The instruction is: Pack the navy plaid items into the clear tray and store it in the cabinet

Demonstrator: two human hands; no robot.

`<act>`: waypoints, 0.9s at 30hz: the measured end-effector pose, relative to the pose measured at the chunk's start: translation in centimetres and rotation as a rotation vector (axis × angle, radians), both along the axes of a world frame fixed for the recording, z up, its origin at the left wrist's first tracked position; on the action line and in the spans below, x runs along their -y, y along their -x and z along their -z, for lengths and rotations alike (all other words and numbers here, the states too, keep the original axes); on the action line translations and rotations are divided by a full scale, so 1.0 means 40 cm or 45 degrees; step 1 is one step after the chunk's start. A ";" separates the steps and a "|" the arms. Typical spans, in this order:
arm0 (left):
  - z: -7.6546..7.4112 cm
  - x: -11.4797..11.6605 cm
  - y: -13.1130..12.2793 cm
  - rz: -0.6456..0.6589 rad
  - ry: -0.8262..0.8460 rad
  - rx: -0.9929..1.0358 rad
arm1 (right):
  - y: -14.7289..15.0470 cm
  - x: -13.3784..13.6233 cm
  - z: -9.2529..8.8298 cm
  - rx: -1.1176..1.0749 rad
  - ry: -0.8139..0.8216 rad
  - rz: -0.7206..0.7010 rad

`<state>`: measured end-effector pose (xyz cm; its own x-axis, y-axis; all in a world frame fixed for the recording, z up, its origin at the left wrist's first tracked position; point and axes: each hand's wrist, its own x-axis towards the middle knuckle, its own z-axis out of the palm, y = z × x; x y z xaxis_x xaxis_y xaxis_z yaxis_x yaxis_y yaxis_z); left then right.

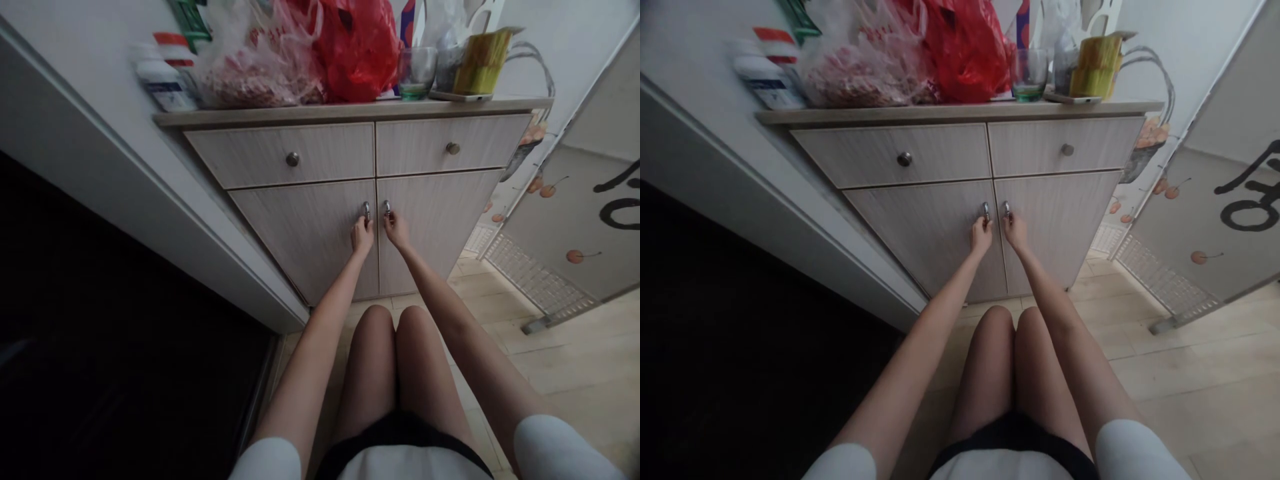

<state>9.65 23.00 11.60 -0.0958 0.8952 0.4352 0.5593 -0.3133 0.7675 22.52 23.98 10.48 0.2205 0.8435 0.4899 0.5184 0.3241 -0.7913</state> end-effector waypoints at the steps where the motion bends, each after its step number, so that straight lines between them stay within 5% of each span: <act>1: 0.001 0.002 -0.002 -0.011 0.000 -0.026 | 0.002 -0.002 0.000 -0.012 0.011 -0.009; 10: 0.027 0.103 0.020 -0.010 -0.101 0.014 | -0.024 0.128 0.023 -0.078 -0.064 -0.091; 22: 0.090 0.435 0.186 -0.134 -0.340 0.156 | -0.152 0.461 0.036 -0.008 -0.159 0.013; 27: 0.110 0.526 0.271 -0.221 -0.385 0.202 | -0.233 0.580 0.039 -0.020 -0.174 0.146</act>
<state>-1.18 1.95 7.20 -0.3224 0.6929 0.6449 0.5054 -0.4501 0.7362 31.84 0.77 8.90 0.3200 0.7380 0.5941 0.5461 0.3688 -0.7522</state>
